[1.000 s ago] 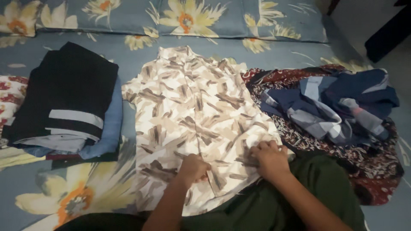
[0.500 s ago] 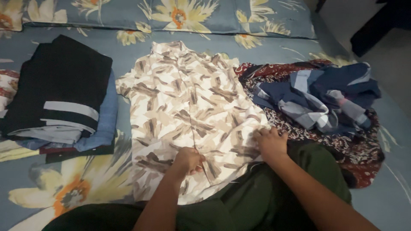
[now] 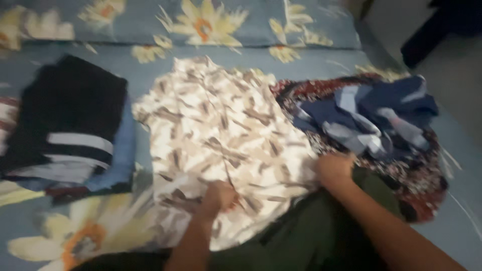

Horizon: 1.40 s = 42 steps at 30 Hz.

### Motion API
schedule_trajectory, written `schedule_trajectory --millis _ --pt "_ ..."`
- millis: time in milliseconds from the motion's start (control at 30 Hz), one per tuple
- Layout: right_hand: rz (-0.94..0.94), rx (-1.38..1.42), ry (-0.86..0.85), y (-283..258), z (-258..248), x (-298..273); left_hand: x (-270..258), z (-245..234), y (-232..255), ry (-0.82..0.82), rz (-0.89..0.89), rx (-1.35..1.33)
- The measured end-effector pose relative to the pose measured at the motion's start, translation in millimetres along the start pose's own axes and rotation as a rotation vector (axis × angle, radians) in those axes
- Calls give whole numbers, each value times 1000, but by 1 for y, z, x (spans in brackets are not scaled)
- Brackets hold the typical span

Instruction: The person sits on a bed and folds a patterned short-sleeve shirt. They smooth the fabric, fasten the buttons down the front, fold in the sleeves, fold the shirt over repeatedly, and place the folded shirt onto a stack of folded clothes before picking up another garment from a nearby pile.

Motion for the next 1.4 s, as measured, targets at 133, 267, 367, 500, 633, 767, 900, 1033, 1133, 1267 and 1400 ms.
schedule_trajectory --millis 133,267,367,500,633,767,900,1033,1133,1267,1400 --pt "9 7 69 14 -2 2 -20 10 3 7 -399 -477" --pt "-66 -40 -286 4 9 4 -53 -5 55 -38 -365 -60" --pt "-50 53 -459 1 2 -2 -72 -18 89 -70 -399 6" --pt "-88 131 -247 -6 -41 -6 -83 -52 116 183 -535 70" --pt "-152 338 128 -30 -87 -14 -90 -63 115 212 -636 -89" --pt "-341 419 313 -84 -120 -4 -80 -71 117 438 -559 -24" --pt "-466 531 248 -137 -117 8 -67 -68 104 576 -465 -250" --pt "-514 670 201 -177 -107 17 -41 -79 97 744 -122 -285" --pt "-505 750 200 -189 -100 21 -17 -75 77 718 -113 -343" --pt "-494 800 242 -190 -100 30 -1 -80 66 650 -59 -702" --pt "-435 866 278 -189 -99 31 -22 -93 67 670 -429 -521"
Point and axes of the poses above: each hand's wrist, its own x-axis towards the middle knuckle, its own z-axis out of the palm, y = z × x, the point moved 6 cm from there along x, towards the middle knuckle, and after that the axes turned 5 degrees about -z, right-handed, at the moved point
